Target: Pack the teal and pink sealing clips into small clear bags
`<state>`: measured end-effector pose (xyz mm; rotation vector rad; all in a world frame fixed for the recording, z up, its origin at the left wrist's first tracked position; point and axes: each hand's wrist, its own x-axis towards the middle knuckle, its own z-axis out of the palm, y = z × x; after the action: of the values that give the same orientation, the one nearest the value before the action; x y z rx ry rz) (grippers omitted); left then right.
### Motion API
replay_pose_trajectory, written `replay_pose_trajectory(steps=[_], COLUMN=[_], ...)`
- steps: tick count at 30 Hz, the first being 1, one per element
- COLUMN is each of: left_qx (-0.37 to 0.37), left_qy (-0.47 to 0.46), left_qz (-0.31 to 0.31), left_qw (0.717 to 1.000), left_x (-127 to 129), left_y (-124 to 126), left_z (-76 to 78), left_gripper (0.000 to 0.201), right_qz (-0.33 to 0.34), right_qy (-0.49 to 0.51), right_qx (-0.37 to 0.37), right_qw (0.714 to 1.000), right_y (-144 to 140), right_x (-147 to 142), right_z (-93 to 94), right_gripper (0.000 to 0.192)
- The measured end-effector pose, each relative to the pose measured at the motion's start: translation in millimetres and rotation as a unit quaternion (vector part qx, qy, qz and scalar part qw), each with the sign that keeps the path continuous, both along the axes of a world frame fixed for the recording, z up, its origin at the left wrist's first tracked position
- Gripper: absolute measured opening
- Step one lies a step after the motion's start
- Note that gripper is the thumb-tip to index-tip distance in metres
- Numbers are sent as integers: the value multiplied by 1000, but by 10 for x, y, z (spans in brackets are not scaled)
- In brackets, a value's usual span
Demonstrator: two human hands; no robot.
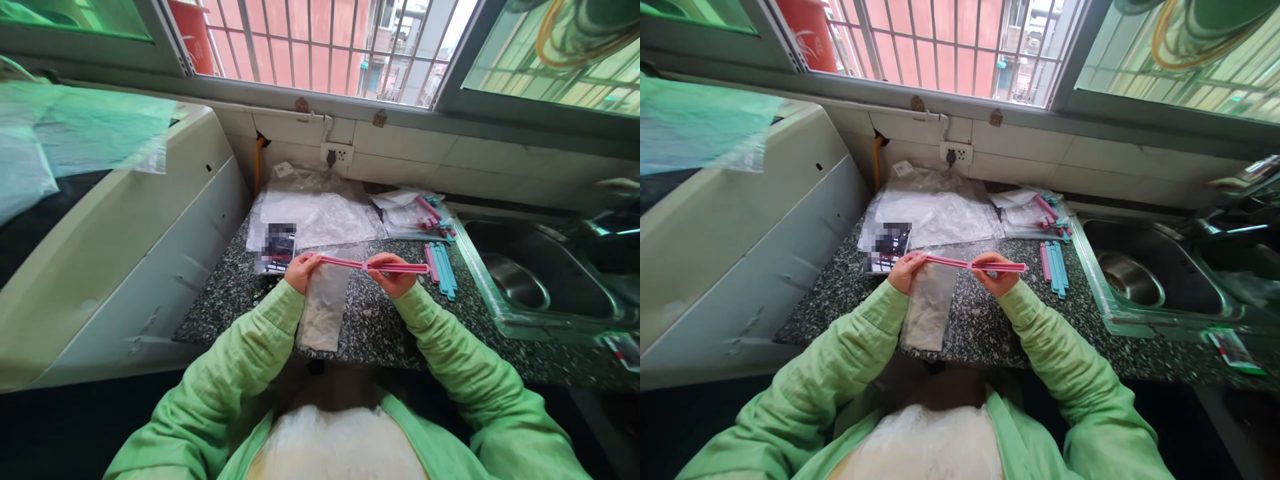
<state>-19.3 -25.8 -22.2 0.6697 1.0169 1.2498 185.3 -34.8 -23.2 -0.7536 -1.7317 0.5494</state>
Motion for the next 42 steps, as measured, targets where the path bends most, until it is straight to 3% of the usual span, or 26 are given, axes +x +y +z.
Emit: replay_pose_trajectory(steps=[7, 18, 32, 42], left_qx=[-1, 8, 52, 91], left_qy=[-9, -5, 50, 98], left_qz=[-6, 9, 1, 3], left_qw=[1000, 1000, 997, 991], left_x=[-1, 18, 13, 8], left_y=[-19, -46, -41, -51], left_z=[36, 47, 4, -11], left_gripper=[33, 36, 34, 32], right_qz=[12, -25, -38, -67], right_qy=[51, 13, -137, -183], right_qx=[-35, -44, 92, 110], right_qw=[998, 999, 986, 975], right_y=[-22, -7, 42, 29], right_x=[-50, -54, 21, 12], right_z=[-22, -60, 27, 15], right_gripper=[10, 13, 8, 8])
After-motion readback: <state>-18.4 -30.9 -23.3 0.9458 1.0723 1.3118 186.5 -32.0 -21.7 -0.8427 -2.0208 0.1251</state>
